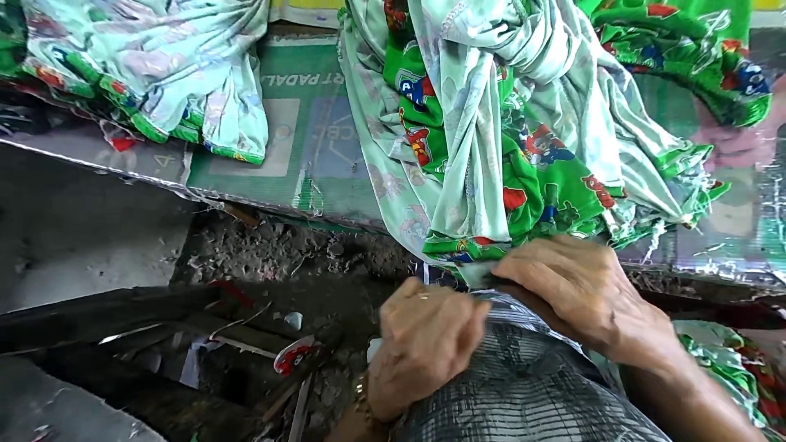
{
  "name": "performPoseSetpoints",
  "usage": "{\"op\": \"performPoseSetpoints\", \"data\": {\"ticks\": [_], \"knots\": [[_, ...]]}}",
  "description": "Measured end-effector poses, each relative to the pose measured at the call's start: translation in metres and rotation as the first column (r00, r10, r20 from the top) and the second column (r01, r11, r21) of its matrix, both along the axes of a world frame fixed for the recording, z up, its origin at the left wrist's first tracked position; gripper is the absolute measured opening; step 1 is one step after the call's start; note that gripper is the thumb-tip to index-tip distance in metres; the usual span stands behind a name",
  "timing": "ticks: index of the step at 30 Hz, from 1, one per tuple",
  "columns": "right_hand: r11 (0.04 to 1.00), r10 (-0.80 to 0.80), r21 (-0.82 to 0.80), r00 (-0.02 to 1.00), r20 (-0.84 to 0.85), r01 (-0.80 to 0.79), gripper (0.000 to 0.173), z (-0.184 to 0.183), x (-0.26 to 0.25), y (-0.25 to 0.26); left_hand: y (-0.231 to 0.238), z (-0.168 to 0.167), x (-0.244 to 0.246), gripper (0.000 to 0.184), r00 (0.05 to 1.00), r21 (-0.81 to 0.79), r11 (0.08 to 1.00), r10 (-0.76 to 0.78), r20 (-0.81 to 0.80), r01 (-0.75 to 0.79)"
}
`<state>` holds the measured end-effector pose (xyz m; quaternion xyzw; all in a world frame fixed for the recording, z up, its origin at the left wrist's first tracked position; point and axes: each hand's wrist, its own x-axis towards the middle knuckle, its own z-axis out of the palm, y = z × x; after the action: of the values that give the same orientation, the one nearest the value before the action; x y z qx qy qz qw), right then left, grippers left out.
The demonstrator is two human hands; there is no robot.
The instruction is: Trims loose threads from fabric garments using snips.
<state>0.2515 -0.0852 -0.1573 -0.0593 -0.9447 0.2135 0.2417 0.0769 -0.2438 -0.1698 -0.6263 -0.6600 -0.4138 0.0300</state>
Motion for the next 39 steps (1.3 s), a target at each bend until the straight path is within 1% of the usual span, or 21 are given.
{"op": "performPoseSetpoints", "data": {"ticks": [2,4,5,7,9,10,14,17,21,23,24,25,26,28,30,31,32,34,36,38,39], "knots": [[0.974,0.133,-0.188,0.99,0.039,-0.124,0.021,0.008,0.01,0.003,-0.013,0.008,-0.021,0.039,0.992,-0.043,0.992,0.122,-0.018,-0.122],[0.929,0.141,-0.338,0.988,-0.061,-0.153,0.026,0.01,0.01,0.005,-0.013,0.008,-0.034,0.029,0.964,0.064,0.963,0.264,-0.033,-0.262],[0.937,0.084,-0.331,0.992,-0.093,-0.111,0.031,0.01,0.005,0.004,-0.009,0.008,-0.035,0.02,0.96,0.104,0.957,0.277,-0.042,-0.271],[0.979,-0.07,-0.196,0.994,-0.081,0.053,0.028,0.009,-0.009,0.004,0.002,0.009,-0.028,0.01,0.975,0.101,0.975,0.206,-0.086,-0.197],[0.983,-0.181,-0.053,0.982,-0.05,0.178,0.013,0.004,-0.022,0.004,0.017,0.005,-0.022,0.009,0.981,0.074,0.991,0.12,-0.154,-0.11],[0.979,-0.204,-0.04,0.978,-0.047,0.202,0.009,0.002,-0.025,0.005,0.024,0.002,-0.02,0.012,0.98,0.066,0.995,0.086,-0.181,-0.075],[0.966,-0.165,-0.222,0.976,-0.142,0.131,0.005,0.004,-0.02,0.008,0.038,-0.002,-0.02,0.02,0.983,0.082,0.996,0.037,-0.179,-0.023],[0.972,-0.13,-0.22,0.965,-0.227,0.079,0.003,0.004,-0.017,0.008,0.043,-0.001,-0.021,0.017,0.989,0.132,0.991,0.032,-0.144,-0.013],[0.98,-0.104,-0.194,0.95,-0.295,0.047,0.004,0.007,-0.019,0.004,0.046,0.0,-0.028,0.005,0.991,0.171,0.985,-0.014,-0.134,0.037],[0.965,-0.093,-0.261,0.946,-0.312,0.009,0.01,0.01,-0.021,0.004,0.048,0.003,-0.031,0.003,0.995,0.199,0.975,-0.096,-0.033,0.1],[0.944,-0.098,-0.33,0.945,-0.311,-0.011,0.011,0.012,-0.022,0.006,0.049,0.007,-0.032,0.004,0.981,0.207,0.966,-0.177,0.078,0.158],[0.911,-0.123,-0.413,0.944,-0.307,-0.016,0.011,0.013,-0.024,0.007,0.05,0.011,-0.034,0.005,0.937,0.209,0.951,-0.274,0.216,0.229],[0.869,-0.158,-0.495,0.942,-0.296,-0.01,0.011,0.016,-0.025,0.009,0.052,0.015,-0.035,0.005,0.846,0.226,0.926,-0.369,0.384,0.301],[0.774,-0.199,-0.632,0.938,-0.284,-0.027,0.01,0.02,-0.026,0.014,0.057,0.022,-0.037,0.001,0.552,0.289,0.879,-0.465,0.692,0.379],[0.7,-0.191,-0.706,0.925,-0.327,-0.105,0.01,0.023,-0.028,0.02,0.063,0.029,-0.037,0.008,0.254,0.343,0.857,-0.455,0.853,0.384],[0.691,-0.178,-0.71,0.922,-0.344,-0.132,0.01,0.025,-0.028,0.023,0.065,0.032,-0.037,0.012,0.167,0.35,0.855,-0.437,0.884,0.383],[0.702,-0.173,-0.699,0.922,-0.347,-0.131,0.009,0.027,-0.028,0.026,0.067,0.036,-0.036,0.015,0.134,0.343,0.857,-0.42,0.898,0.384],[0.768,-0.213,-0.638,0.922,-0.322,-0.046,0.005,0.032,-0.027,0.028,0.07,0.042,-0.033,0.018,0.191,0.317,0.867,-0.41,0.892,0.383],[0.841,-0.243,-0.539,0.917,-0.317,0.037,0.011,0.035,-0.025,0.029,0.072,0.049,-0.025,0.018,0.343,0.282,0.882,-0.417,0.842,0.378],[0.884,-0.238,-0.465,0.9,-0.364,0.046,0.029,0.037,-0.02,0.029,0.075,0.055,-0.017,0.015,0.52,0.243,0.895,-0.419,0.744,0.374],[0.894,-0.232,-0.447,0.895,-0.38,0.041,0.033,0.039,-0.018,0.028,0.076,0.057,-0.013,0.014,0.591,0.232,0.899,-0.422,0.687,0.372]]}}
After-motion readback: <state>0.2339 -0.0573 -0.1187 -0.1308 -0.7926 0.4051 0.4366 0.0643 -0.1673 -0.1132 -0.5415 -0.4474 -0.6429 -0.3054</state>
